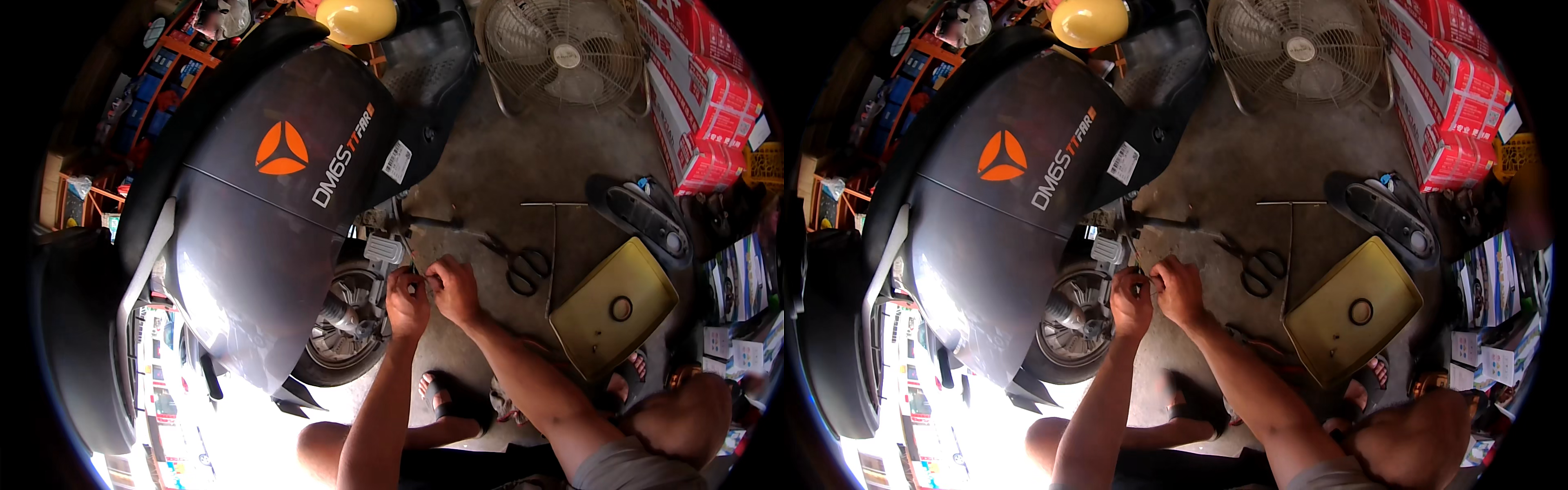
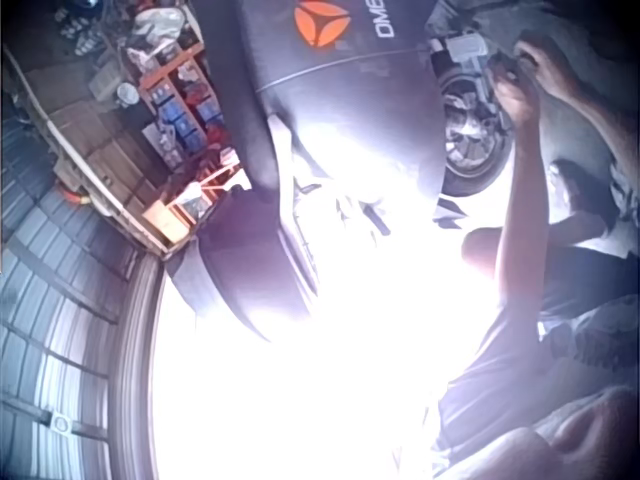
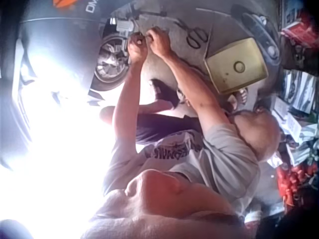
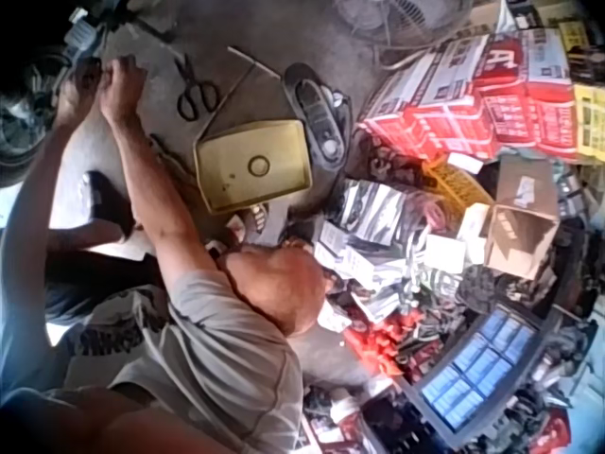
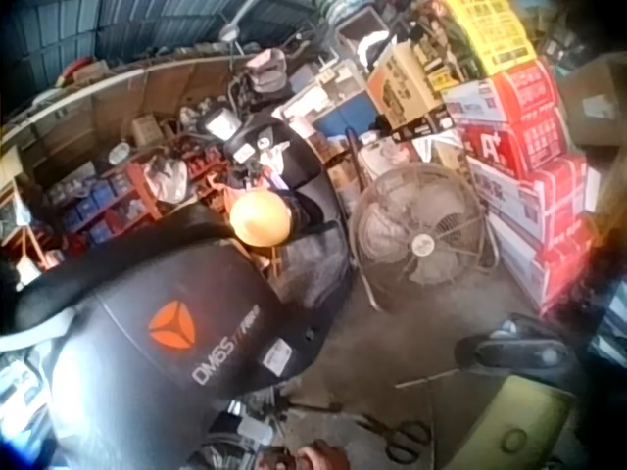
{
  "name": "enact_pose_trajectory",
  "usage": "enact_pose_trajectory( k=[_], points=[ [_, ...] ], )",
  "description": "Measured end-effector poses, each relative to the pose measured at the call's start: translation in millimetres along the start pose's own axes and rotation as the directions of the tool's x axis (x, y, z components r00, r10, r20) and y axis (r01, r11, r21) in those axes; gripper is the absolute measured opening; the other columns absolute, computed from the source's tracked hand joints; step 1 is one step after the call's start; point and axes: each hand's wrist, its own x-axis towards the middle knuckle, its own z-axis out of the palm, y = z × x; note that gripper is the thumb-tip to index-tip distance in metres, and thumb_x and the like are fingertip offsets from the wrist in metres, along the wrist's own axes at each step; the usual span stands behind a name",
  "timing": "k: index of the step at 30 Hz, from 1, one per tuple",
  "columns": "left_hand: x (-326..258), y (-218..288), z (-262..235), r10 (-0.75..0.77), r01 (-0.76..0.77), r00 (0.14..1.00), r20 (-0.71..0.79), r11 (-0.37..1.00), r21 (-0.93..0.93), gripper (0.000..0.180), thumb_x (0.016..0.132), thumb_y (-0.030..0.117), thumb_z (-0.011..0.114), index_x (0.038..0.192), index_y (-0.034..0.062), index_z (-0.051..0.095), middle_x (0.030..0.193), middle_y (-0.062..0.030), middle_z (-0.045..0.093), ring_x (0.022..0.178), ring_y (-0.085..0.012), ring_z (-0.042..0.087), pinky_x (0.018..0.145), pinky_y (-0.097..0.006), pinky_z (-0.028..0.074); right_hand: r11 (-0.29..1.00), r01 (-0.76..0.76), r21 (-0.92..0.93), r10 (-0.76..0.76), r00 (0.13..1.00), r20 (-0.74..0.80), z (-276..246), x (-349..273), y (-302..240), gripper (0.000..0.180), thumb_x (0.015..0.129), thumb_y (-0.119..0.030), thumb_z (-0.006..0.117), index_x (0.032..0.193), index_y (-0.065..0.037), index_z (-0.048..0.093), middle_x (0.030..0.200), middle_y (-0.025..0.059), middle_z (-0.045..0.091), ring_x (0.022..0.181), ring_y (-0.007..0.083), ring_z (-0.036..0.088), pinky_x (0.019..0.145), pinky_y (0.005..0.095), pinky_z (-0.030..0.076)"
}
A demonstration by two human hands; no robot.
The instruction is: The person sits on the floor and works on the rear wheel area of a scooter, manipulating wires and small components with their hands. They appear to be adjusting or connecting parts near the brake or motor assembly.
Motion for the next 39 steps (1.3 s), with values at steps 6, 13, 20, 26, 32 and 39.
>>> enact_pose_trajectory(
  k=[6, 13, 20, 26, 32, 39],
  points=[
    [1, 3, 1, -0.009, 0.009, 1.0, 0.027, 1.0, -0.004, 0.008, 0.08, 0.002, 0.063, 0.087, 0.0022, 0.061, 0.106, -0.0171, 0.061, 0.101, -0.0356, 0.059, 0.087, -0.041, 0.048, 0.866, -0.429, 0.258, 0.401, 0.903, 0.154, 21, -8, 17, 0.009, 0.075, -0.006, 0.065, 0.07, -0.007, 0.057, 0.066, 0.0086, 0.059, 0.062, 0.0266, 0.059, 0.058, 0.0402, 0.043],
    [-2, 1, -4, -0.051, 0.051, 0.999, 0.019, 0.999, 0.009, 0.007, 0.08, 0.003, 0.063, 0.087, 0.0027, 0.062, 0.106, -0.0165, 0.061, 0.1, -0.0351, 0.059, 0.087, -0.041, 0.048, -0.143, -0.869, 0.473, 0.542, 0.331, 0.772, 17, -8, 17, 0.01, 0.085, -0.014, 0.061, 0.076, -0.01, 0.063, 0.067, -0.0019, 0.057, 0.06, 0.0096, 0.052, 0.059, 0.0253, 0.043],
    [2, 2, 2, -0.023, 0.023, 0.999, 0.027, 1.0, 0.0, 0.008, 0.079, 0.003, 0.063, 0.086, 0.0025, 0.062, 0.106, -0.0163, 0.061, 0.101, -0.0347, 0.059, 0.087, -0.041, 0.048, 0.779, -0.474, 0.412, 0.461, 0.877, 0.138, 18, -17, 21, 0.008, 0.084, -0.01, 0.063, 0.089, -0.004, 0.066, 0.073, 0.0098, 0.064, 0.066, 0.0228, 0.062, 0.064, 0.0353, 0.049],
    [-2, -2, -1, -0.045, 0.045, 0.999, 0.027, 0.999, 0.016, 0.008, 0.079, 0.003, 0.063, 0.087, 0.0024, 0.061, 0.108, -0.0163, 0.06, 0.103, -0.0347, 0.058, 0.088, -0.041, 0.048, 0.938, -0.324, 0.123, 0.316, 0.945, 0.084, 8, -10, -1, 0.006, 0.081, -0.009, 0.062, 0.079, -0.003, 0.062, 0.08, 0.017, 0.065, 0.076, 0.0352, 0.064, 0.066, 0.0416, 0.05],
    [2, 12, 7, -0.015, 0.014, 1.0, 0.022, 0.999, 0.041, 0.006, 0.08, 0.004, 0.062, 0.086, 0.0026, 0.061, 0.106, -0.0166, 0.061, 0.101, -0.0356, 0.058, 0.086, -0.043, 0.048, 0.811, -0.548, 0.206, 0.496, 0.83, 0.254, 29, -8, 33, 0.01, 0.077, -0.009, 0.058, 0.07, -0.002, 0.06, 0.064, 0.0117, 0.06, 0.06, 0.0261, 0.059, 0.054, 0.0378, 0.044],
    [-2, -4, 1, 0.049, -0.048, 0.998, -0.031, 0.998, 0.045, 0.004, 0.08, 0.005, 0.063, 0.084, 0.0059, 0.061, 0.104, -0.0158, 0.062, 0.1, -0.0352, 0.059, 0.086, -0.043, 0.049, 0.576, -0.76, 0.299, 0.599, 0.642, 0.479, 16, 5, 11, 0.011, 0.075, -0.011, 0.059, 0.069, -0.003, 0.059, 0.063, 0.0124, 0.06, 0.062, 0.0281, 0.06, 0.056, 0.0383, 0.045]
  ],
)
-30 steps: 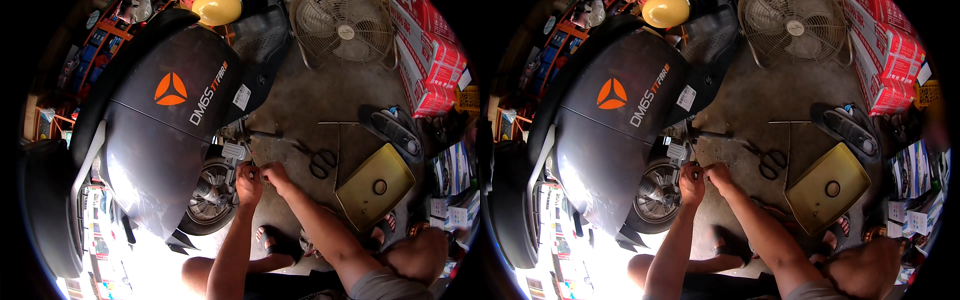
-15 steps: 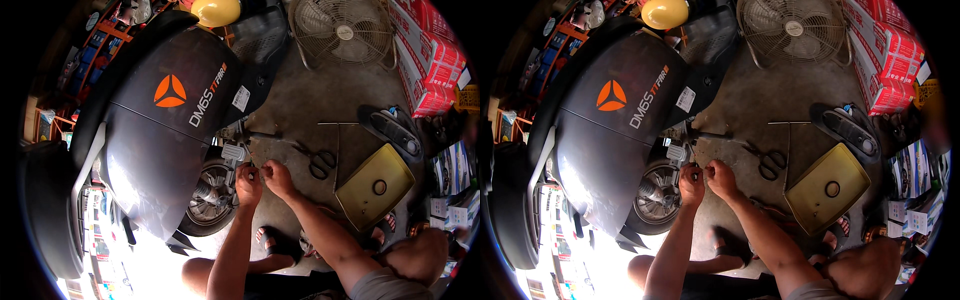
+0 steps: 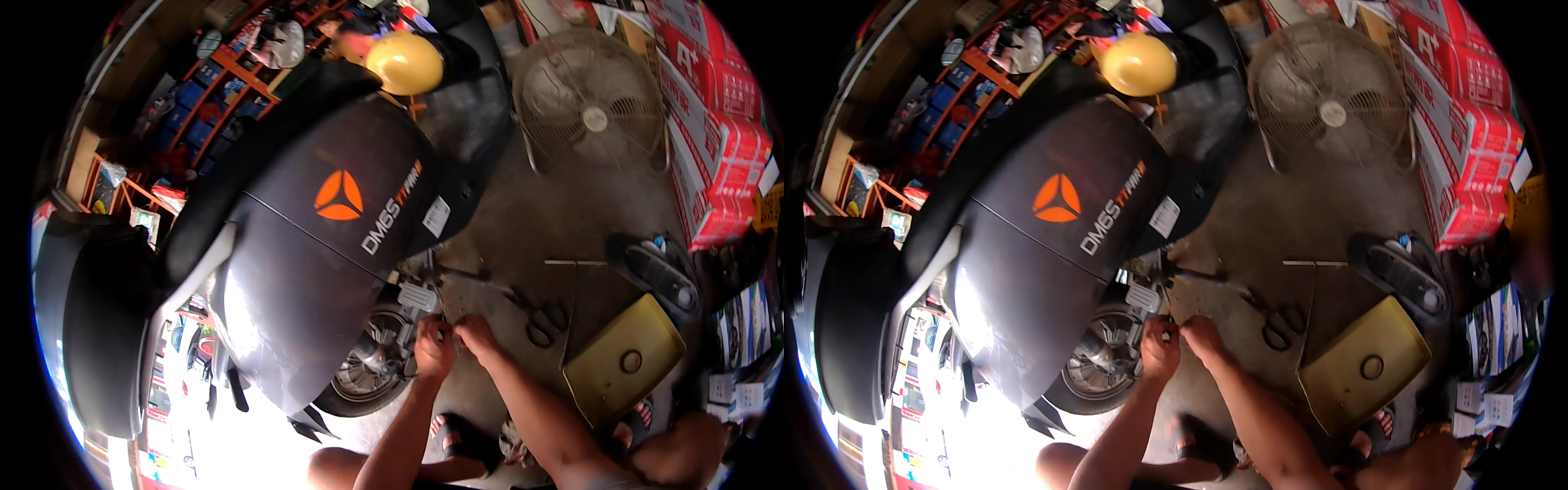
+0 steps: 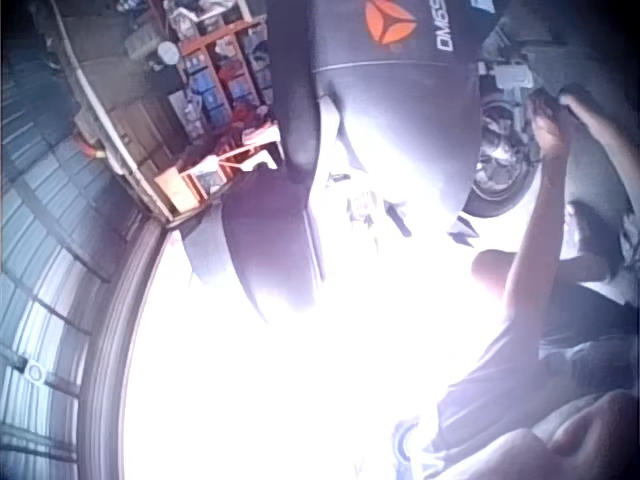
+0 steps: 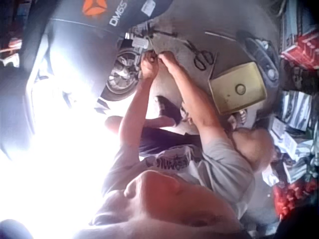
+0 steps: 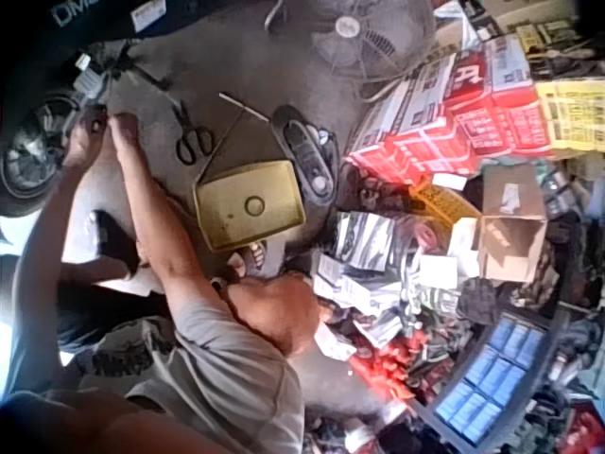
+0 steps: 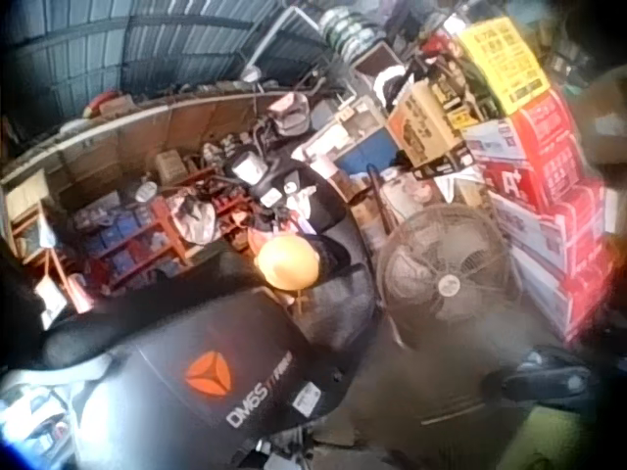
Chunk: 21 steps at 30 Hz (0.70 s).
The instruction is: The person sits on the floor and works on the rear wheel area of a scooter, manipulating wires and small components with their hands. They appear to be adjusting or connecting parts near the brake or motor assembly.
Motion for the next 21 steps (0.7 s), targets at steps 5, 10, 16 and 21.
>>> enact_pose_trajectory(
  k=[5, 10, 16, 21],
  points=[
    [2, 0, 2, -0.037, 0.037, 0.999, -0.007, 0.999, -0.002, 0.004, 0.081, 0.008, 0.063, 0.084, 0.0074, 0.061, 0.105, -0.0142, 0.062, 0.099, -0.0339, 0.06, 0.083, -0.041, 0.05, 0.812, 0.438, -0.387, -0.521, 0.842, -0.142, -1, -8, -1, 0.009, 0.078, -0.007, 0.066, 0.083, -0.004, 0.06, 0.082, 0.0156, 0.065, 0.078, 0.0364, 0.064, 0.066, 0.043, 0.05],
    [-2, 1, 1, -0.093, 0.094, 0.996, 0.009, 0.996, -0.011, 0.006, 0.082, 0.012, 0.064, 0.088, 0.0085, 0.063, 0.108, -0.0132, 0.062, 0.1, -0.034, 0.061, 0.082, -0.042, 0.051, 0.751, 0.425, -0.506, -0.539, 0.836, -0.098, -2, -17, -9, 0.01, 0.078, -0.011, 0.067, 0.083, -0.005, 0.062, 0.08, 0.0161, 0.065, 0.077, 0.037, 0.064, 0.067, 0.0438, 0.051],
    [-1, 8, -2, -0.152, 0.152, 0.988, 0.023, 0.988, -0.002, 0.008, 0.084, 0.015, 0.064, 0.09, 0.0097, 0.064, 0.111, -0.0117, 0.061, 0.098, -0.0334, 0.062, 0.08, -0.042, 0.051, 0.746, 0.316, -0.586, -0.492, 0.855, -0.164, 5, -10, -3, 0.015, 0.08, -0.017, 0.063, 0.076, -0.003, 0.062, 0.071, 0.017, 0.065, 0.072, 0.0379, 0.064, 0.063, 0.0448, 0.051],
    [2, 16, -3, -0.139, 0.139, 0.99, 0.013, 0.99, -0.007, 0.006, 0.081, 0.01, 0.065, 0.087, 0.0073, 0.066, 0.104, -0.0131, 0.062, 0.095, -0.0332, 0.062, 0.08, -0.041, 0.051, 0.994, -0.086, -0.062, 0.089, 0.995, 0.043, -5, 11, 14, 0.019, 0.08, -0.015, 0.056, 0.069, -0.001, 0.063, 0.07, 0.0198, 0.065, 0.072, 0.0393, 0.065, 0.062, 0.046, 0.05]
  ],
)
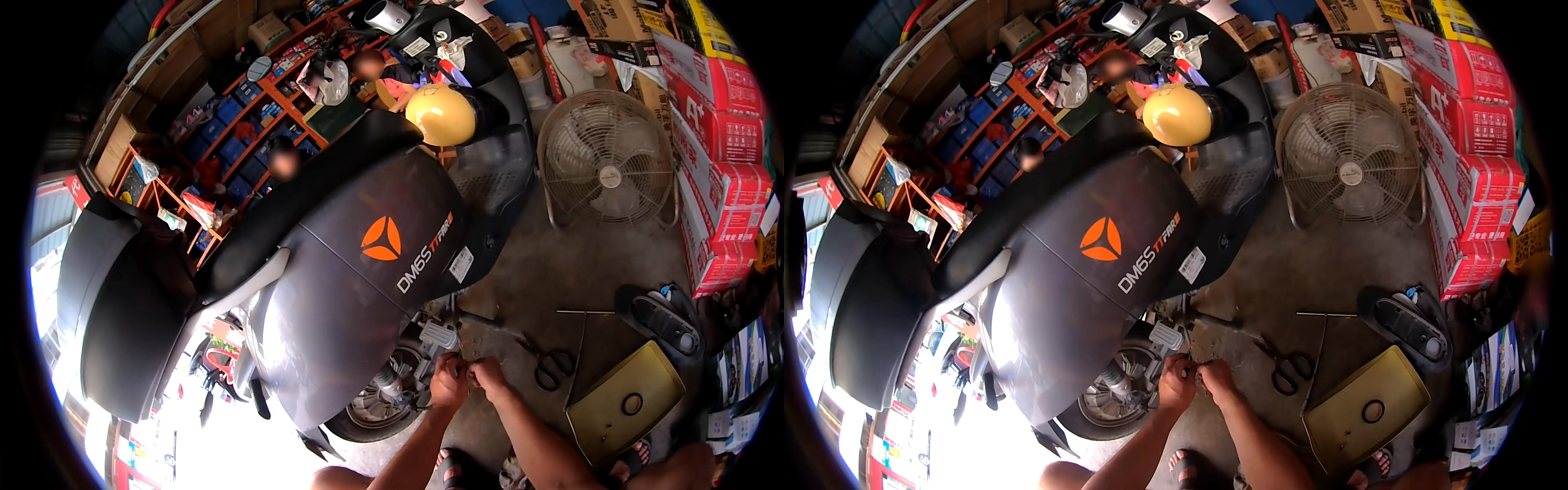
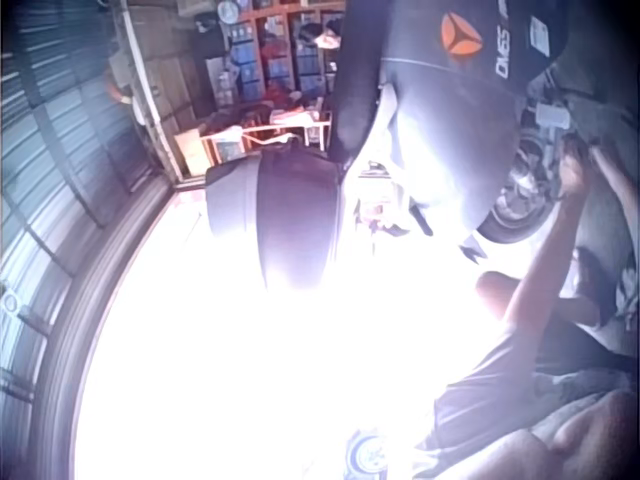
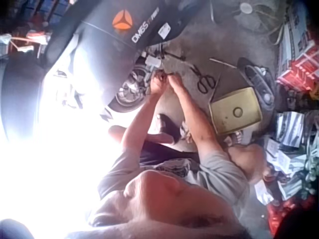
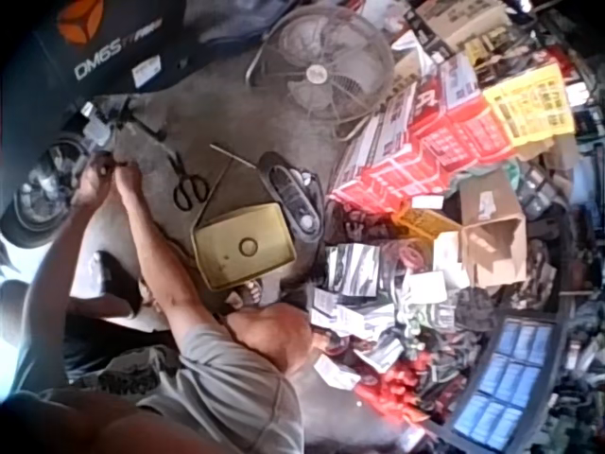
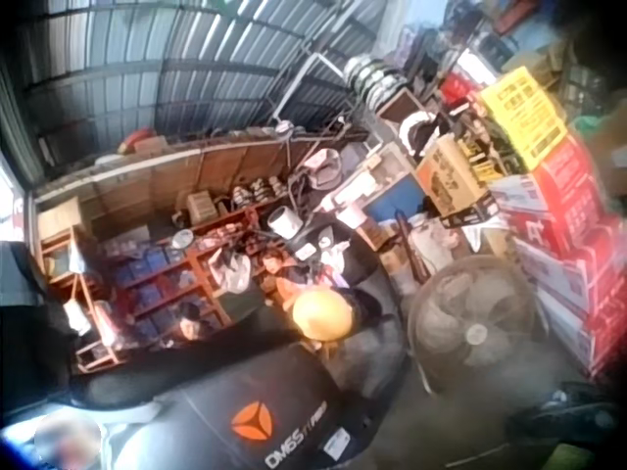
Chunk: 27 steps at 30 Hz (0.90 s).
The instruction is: The person sits on the floor and works on the rear wheel area of a scooter, manipulating wires and small components with their hands. They appear to be adjusting or connecting parts near the brake or motor assembly.
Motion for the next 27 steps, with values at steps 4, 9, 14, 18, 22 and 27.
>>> enact_pose_trajectory(
  k=[4, 9, 14, 18, 22, 27],
  points=[
    [3, 4, 1, 0.014, -0.014, 1.0, -0.01, 1.0, -0.017, 0.004, 0.079, 0.007, 0.066, 0.084, 0.0056, 0.066, 0.101, -0.0143, 0.063, 0.094, -0.0334, 0.062, 0.08, -0.039, 0.051, 0.992, 0.126, -0.019, -0.127, 0.991, -0.048, -1, 3, 5, 0.019, 0.081, -0.015, 0.055, 0.071, -0.002, 0.064, 0.073, 0.0212, 0.065, 0.075, 0.0403, 0.065, 0.066, 0.0467, 0.05],
    [-3, -12, 1, 0.007, -0.007, 1.0, 0.02, 0.999, 0.033, 0.006, 0.084, 0.015, 0.063, 0.088, 0.0117, 0.065, 0.111, -0.0094, 0.061, 0.097, -0.0324, 0.062, 0.079, -0.042, 0.052, 0.845, 0.3, -0.443, -0.437, 0.865, -0.246, 6, -23, -10, 0.019, 0.085, -0.022, 0.058, 0.084, -0.004, 0.064, 0.082, 0.0204, 0.067, 0.081, 0.0415, 0.064, 0.07, 0.0483, 0.051],
    [-1, -13, 3, 0.013, -0.014, 0.999, 0.033, 0.999, 0.041, 0.006, 0.085, 0.016, 0.063, 0.089, 0.012, 0.065, 0.112, -0.0093, 0.06, 0.096, -0.0329, 0.062, 0.078, -0.043, 0.052, 0.825, 0.314, -0.47, -0.466, 0.849, -0.25, 4, -26, -15, 0.017, 0.084, -0.02, 0.058, 0.082, -0.005, 0.064, 0.081, 0.0195, 0.066, 0.08, 0.0411, 0.063, 0.07, 0.0479, 0.051],
    [-1, -8, 2, -0.007, 0.006, 0.999, 0.038, 0.999, 0.045, 0.006, 0.085, 0.015, 0.063, 0.089, 0.0118, 0.065, 0.112, -0.0095, 0.06, 0.095, -0.0331, 0.063, 0.078, -0.043, 0.052, 0.823, 0.307, -0.478, -0.469, 0.841, -0.268, 5, -25, -17, 0.016, 0.083, -0.02, 0.059, 0.081, -0.005, 0.064, 0.081, 0.0192, 0.066, 0.078, 0.0408, 0.063, 0.069, 0.0479, 0.051],
    [-2, -10, 1, -0.015, 0.014, 0.999, 0.034, 0.999, 0.035, 0.006, 0.084, 0.015, 0.064, 0.089, 0.0113, 0.065, 0.112, -0.0094, 0.06, 0.095, -0.0331, 0.063, 0.078, -0.043, 0.052, 0.782, 0.323, -0.533, -0.487, 0.85, -0.2, 8, -28, -19, 0.017, 0.083, -0.021, 0.059, 0.078, -0.005, 0.064, 0.081, 0.0192, 0.067, 0.079, 0.04, 0.064, 0.069, 0.0475, 0.051],
    [-3, -13, 3, -0.024, 0.023, 0.999, 0.029, 0.999, 0.04, 0.006, 0.083, 0.014, 0.065, 0.088, 0.0109, 0.066, 0.112, -0.0096, 0.061, 0.095, -0.033, 0.063, 0.079, -0.042, 0.052, 0.82, 0.261, -0.51, -0.427, 0.872, -0.239, 11, -23, -15, 0.015, 0.08, -0.018, 0.059, 0.077, -0.004, 0.064, 0.081, 0.0203, 0.066, 0.082, 0.0405, 0.064, 0.073, 0.0481, 0.051]
  ],
)
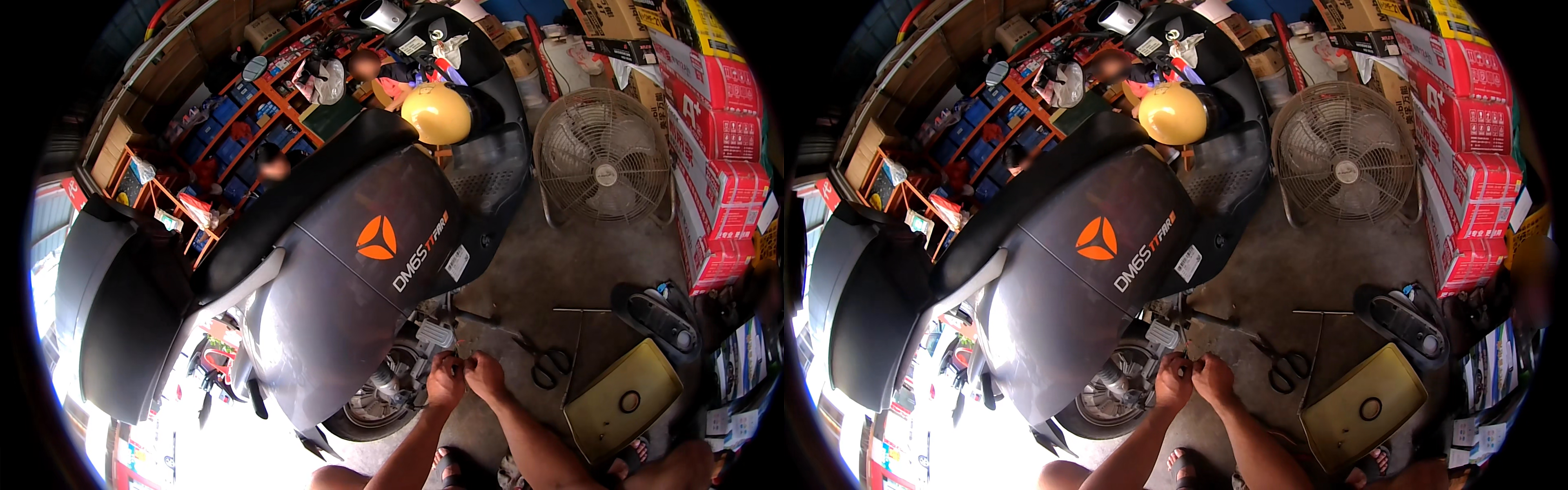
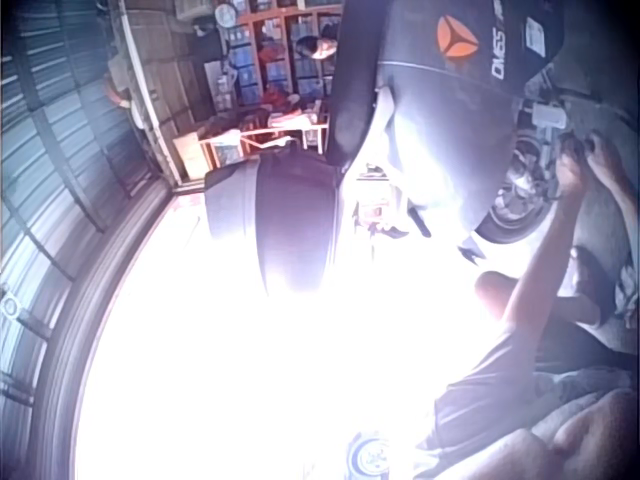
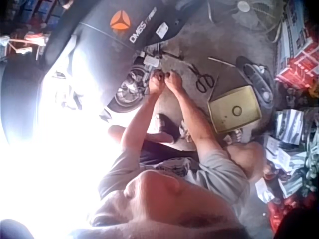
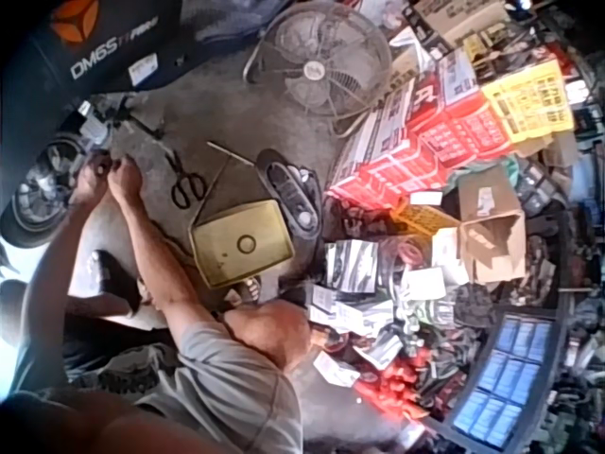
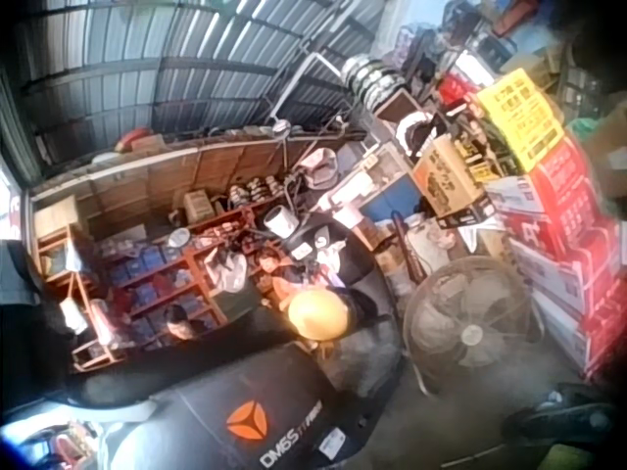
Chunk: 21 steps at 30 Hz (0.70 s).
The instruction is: The person sits on the floor and works on the rear wheel area of a scooter, manipulating wires and small components with their hands. They appear to be adjusting or connecting parts near the brake or motor assembly.
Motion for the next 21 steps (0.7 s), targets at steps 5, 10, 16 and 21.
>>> enact_pose_trajectory(
  k=[5, 10, 16, 21],
  points=[
    [2, 5, 2, 0.029, -0.029, 1.0, -0.011, 1.0, -0.011, 0.007, 0.082, 0.013, 0.065, 0.088, 0.0104, 0.066, 0.111, -0.0098, 0.061, 0.096, -0.0328, 0.063, 0.079, -0.042, 0.052, 0.717, -0.46, 0.524, 0.304, 0.882, 0.359, 18, 20, 27, 0.012, 0.079, -0.011, 0.058, 0.07, -0.003, 0.06, 0.064, 0.0129, 0.061, 0.053, 0.0263, 0.058, 0.047, 0.0382, 0.044],
    [-1, 3, -3, 0.025, -0.027, 0.999, -0.043, 0.998, -0.053, 0.008, 0.077, 0.004, 0.066, 0.085, 0.0053, 0.065, 0.101, -0.0142, 0.063, 0.093, -0.0342, 0.062, 0.08, -0.041, 0.05, 0.574, -0.587, 0.572, 0.275, 0.795, 0.54, 12, 14, 21, 0.015, 0.081, -0.011, 0.059, 0.068, -0.004, 0.056, 0.06, 0.009, 0.057, 0.046, 0.0211, 0.054, 0.04, 0.0343, 0.039],
    [0, 5, -2, 0.03, -0.031, 0.999, -0.018, 0.999, -0.035, 0.005, 0.082, 0.012, 0.064, 0.087, 0.0106, 0.064, 0.108, -0.0098, 0.061, 0.097, -0.032, 0.062, 0.079, -0.041, 0.052, 0.967, 0.18, 0.179, -0.165, 0.982, -0.094, 0, -2, 11, 0.008, 0.081, -0.01, 0.062, 0.083, -0.004, 0.057, 0.08, 0.0165, 0.063, 0.077, 0.038, 0.062, 0.065, 0.0442, 0.049],
    [3, 6, -4, 0.06, -0.062, 0.998, -0.035, 0.997, -0.05, 0.006, 0.079, 0.006, 0.066, 0.085, 0.0058, 0.064, 0.102, -0.0139, 0.063, 0.094, -0.0339, 0.062, 0.08, -0.041, 0.051, 0.942, 0.313, 0.126, -0.309, 0.95, -0.047, -13, -3, 0, 0.014, 0.075, -0.002, 0.069, 0.084, -0.005, 0.058, 0.083, 0.0136, 0.063, 0.078, 0.0352, 0.063, 0.065, 0.0412, 0.049]
  ],
)
